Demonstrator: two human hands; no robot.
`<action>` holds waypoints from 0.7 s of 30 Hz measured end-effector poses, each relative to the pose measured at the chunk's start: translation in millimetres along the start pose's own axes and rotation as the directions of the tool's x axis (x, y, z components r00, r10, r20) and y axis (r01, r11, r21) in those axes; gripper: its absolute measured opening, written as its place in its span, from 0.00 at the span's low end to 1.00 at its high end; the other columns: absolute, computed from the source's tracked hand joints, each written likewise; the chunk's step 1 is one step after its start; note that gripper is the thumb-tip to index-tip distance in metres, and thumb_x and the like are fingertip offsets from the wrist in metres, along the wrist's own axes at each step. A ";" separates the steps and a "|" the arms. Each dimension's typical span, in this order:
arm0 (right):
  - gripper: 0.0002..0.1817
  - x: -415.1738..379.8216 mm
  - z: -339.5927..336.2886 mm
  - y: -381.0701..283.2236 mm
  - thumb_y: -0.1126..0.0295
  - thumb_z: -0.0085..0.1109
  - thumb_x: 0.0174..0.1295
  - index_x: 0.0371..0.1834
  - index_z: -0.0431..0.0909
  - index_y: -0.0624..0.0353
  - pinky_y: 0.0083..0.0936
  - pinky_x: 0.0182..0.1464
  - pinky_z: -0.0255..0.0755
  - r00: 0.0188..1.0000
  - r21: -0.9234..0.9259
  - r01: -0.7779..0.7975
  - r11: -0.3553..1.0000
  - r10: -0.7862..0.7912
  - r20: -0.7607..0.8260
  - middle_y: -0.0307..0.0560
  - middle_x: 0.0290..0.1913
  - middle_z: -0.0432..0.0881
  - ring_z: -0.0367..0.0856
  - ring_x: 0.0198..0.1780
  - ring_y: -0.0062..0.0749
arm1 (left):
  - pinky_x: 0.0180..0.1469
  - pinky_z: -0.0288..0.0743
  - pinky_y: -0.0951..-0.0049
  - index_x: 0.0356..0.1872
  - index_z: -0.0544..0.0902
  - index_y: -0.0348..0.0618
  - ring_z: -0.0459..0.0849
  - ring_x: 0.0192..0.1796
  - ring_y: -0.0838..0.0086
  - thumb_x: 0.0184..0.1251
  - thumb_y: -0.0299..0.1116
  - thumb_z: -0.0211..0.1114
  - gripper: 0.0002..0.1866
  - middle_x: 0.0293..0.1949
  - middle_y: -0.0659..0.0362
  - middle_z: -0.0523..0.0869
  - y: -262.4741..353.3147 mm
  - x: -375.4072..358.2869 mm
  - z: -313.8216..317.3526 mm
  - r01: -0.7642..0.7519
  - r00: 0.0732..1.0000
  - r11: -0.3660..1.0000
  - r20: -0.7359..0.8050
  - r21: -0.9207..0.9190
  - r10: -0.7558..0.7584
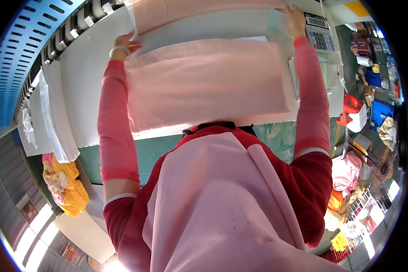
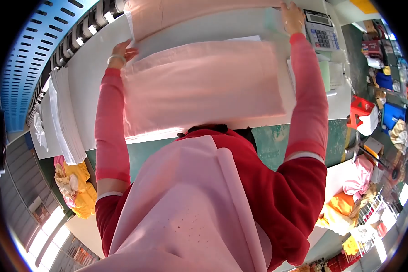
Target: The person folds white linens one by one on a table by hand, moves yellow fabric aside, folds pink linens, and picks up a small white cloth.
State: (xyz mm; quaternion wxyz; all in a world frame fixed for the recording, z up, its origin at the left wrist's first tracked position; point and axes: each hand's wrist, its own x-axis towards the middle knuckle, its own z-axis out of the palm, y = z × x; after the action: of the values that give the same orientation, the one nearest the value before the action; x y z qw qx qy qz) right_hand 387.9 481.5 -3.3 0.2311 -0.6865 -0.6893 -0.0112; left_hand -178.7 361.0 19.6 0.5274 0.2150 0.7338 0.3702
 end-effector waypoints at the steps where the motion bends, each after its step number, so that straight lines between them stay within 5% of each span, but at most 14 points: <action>1: 0.28 16.5 11.2 5.6 0.49 0.52 0.55 0.49 0.73 0.61 0.35 0.53 0.63 0.998 -0.003 -0.039 0.999 0.039 0.056 0.56 0.45 0.78 0.73 0.49 0.49 | 0.21 0.74 0.73 0.48 0.68 0.39 0.82 0.22 0.64 0.58 0.38 0.62 0.21 0.27 0.48 0.82 -0.7 8.4 8.6 -0.038 0.999 0.999 -0.012 -0.004 0.038; 4: 0.31 46.5 25.5 14.9 0.46 0.52 0.52 0.45 0.74 0.66 0.32 0.48 0.68 0.961 -0.020 -0.154 0.988 0.155 0.228 0.59 0.41 0.79 0.77 0.44 0.50 | 0.19 0.73 0.75 0.40 0.73 0.38 0.83 0.23 0.64 0.58 0.33 0.61 0.13 0.27 0.50 0.82 0.0 15.7 22.9 -0.124 0.992 0.992 0.002 -0.023 0.124; 7: 0.28 56.3 30.3 32.5 0.50 0.55 0.52 0.42 0.75 0.66 0.33 0.46 0.70 0.934 0.275 -0.247 0.929 0.153 0.323 0.55 0.37 0.81 0.78 0.41 0.46 | 0.21 0.71 0.78 0.30 0.77 0.39 0.83 0.24 0.68 0.58 0.31 0.60 0.06 0.27 0.54 0.82 15.3 -13.1 15.9 -0.195 0.974 0.980 0.123 0.049 0.188; 10: 0.21 103.1 43.1 85.2 0.58 0.56 0.54 0.44 0.76 0.65 0.32 0.47 0.70 0.719 0.640 -0.690 0.339 0.218 0.660 0.54 0.38 0.80 0.78 0.43 0.41 | 0.21 0.68 0.79 0.25 0.76 0.42 0.78 0.23 0.73 0.57 0.31 0.58 0.05 0.23 0.60 0.78 35.4 -24.3 -36.2 -0.213 0.880 0.931 0.355 -0.298 0.315; 11: 0.03 56.6 -48.3 0.0 0.67 0.56 0.56 0.29 0.75 0.53 0.19 0.25 0.66 0.763 0.770 -0.638 -0.013 0.117 0.635 0.37 0.25 0.76 0.73 0.24 0.23 | 0.21 0.66 0.81 0.22 0.73 0.43 0.74 0.22 0.75 0.58 0.30 0.57 0.07 0.21 0.61 0.74 44.7 -27.0 -58.2 -0.133 0.870 0.888 0.378 -0.439 0.317; 12: 0.04 41.5 -86.9 -29.0 0.67 0.57 0.56 0.28 0.75 0.53 0.19 0.25 0.66 0.800 0.807 -0.590 -0.029 0.114 0.589 0.37 0.25 0.76 0.73 0.24 0.23 | 0.21 0.64 0.82 0.21 0.71 0.43 0.70 0.21 0.76 0.57 0.29 0.57 0.08 0.20 0.60 0.72 57.1 -42.1 -78.0 -0.004 0.858 0.820 0.420 -0.573 0.297; 14: 0.05 22.1 -124.8 -49.4 0.66 0.57 0.56 0.28 0.75 0.54 0.18 0.25 0.66 0.866 0.874 -0.483 -0.061 0.116 0.487 0.37 0.26 0.77 0.73 0.24 0.23 | 0.23 0.61 0.81 0.21 0.72 0.41 0.67 0.21 0.77 0.56 0.28 0.58 0.07 0.20 0.59 0.71 80.9 -98.0 -85.6 -0.271 0.869 0.812 0.230 -0.517 0.437; 15: 0.05 23.7 -120.5 -28.5 0.66 0.57 0.55 0.28 0.75 0.54 0.18 0.24 0.66 0.855 0.845 -0.476 -0.243 0.100 0.510 0.37 0.25 0.77 0.73 0.24 0.23 | 0.24 0.61 0.81 0.22 0.72 0.39 0.66 0.21 0.77 0.57 0.28 0.57 0.07 0.21 0.58 0.72 81.6 -109.7 -98.3 -0.368 0.837 0.786 0.191 -0.498 0.513; 16: 0.06 15.5 -132.8 -26.7 0.66 0.57 0.55 0.31 0.75 0.55 0.20 0.28 0.66 0.862 0.852 -0.452 -0.262 0.115 0.493 0.39 0.28 0.77 0.74 0.28 0.25 | 0.24 0.61 0.81 0.24 0.72 0.38 0.68 0.21 0.76 0.56 0.28 0.57 0.06 0.22 0.57 0.74 77.2 -113.0 -116.9 -0.446 0.724 0.720 0.259 -0.531 0.639; 17: 0.07 -9.8 -153.0 -40.8 0.67 0.56 0.56 0.33 0.75 0.57 0.22 0.32 0.67 0.877 0.882 -0.420 -0.215 0.154 0.455 0.42 0.31 0.77 0.75 0.31 0.28 | 0.24 0.61 0.82 0.29 0.74 0.38 0.68 0.22 0.78 0.56 0.27 0.56 0.04 0.23 0.58 0.75 72.8 -144.8 -113.4 -0.618 0.685 0.673 0.141 -0.407 0.715; 18: 0.09 -38.6 -171.4 -56.1 0.67 0.55 0.56 0.36 0.76 0.58 0.23 0.35 0.68 0.890 0.911 -0.387 -0.144 0.201 0.410 0.44 0.34 0.78 0.75 0.35 0.30 | 0.24 0.59 0.84 0.41 0.75 0.41 0.66 0.21 0.81 0.56 0.26 0.54 0.10 0.22 0.61 0.73 64.6 -184.7 -91.9 -0.741 0.671 0.631 -0.203 -0.231 0.713; 19: 0.10 -68.0 -186.6 -68.1 0.67 0.55 0.56 0.39 0.76 0.60 0.25 0.39 0.69 0.900 0.933 -0.357 -0.053 0.249 0.358 0.46 0.37 0.78 0.76 0.38 0.33 | 0.23 0.57 0.86 0.51 0.73 0.44 0.63 0.20 0.85 0.55 0.24 0.51 0.19 0.24 0.64 0.75 58.5 -225.0 -73.9 -0.726 0.682 0.671 -0.286 -0.150 0.673; 21: 0.15 -130.1 -204.0 -76.8 0.68 0.53 0.56 0.45 0.76 0.63 0.28 0.46 0.70 0.913 0.914 -0.352 0.202 0.289 0.288 0.51 0.42 0.79 0.77 0.45 0.38 | 0.21 0.51 0.88 0.54 0.72 0.43 0.59 0.19 0.88 0.52 0.21 0.48 0.24 0.26 0.65 0.77 22.5 -268.3 -83.2 -0.709 0.661 0.684 -0.179 0.171 0.729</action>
State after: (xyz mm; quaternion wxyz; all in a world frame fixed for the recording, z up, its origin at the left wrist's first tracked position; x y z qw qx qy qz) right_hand 370.2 286.8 158.6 0.5731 -0.5367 -0.4048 0.4687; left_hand -163.8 159.5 216.0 0.2387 0.4649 0.6606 0.5390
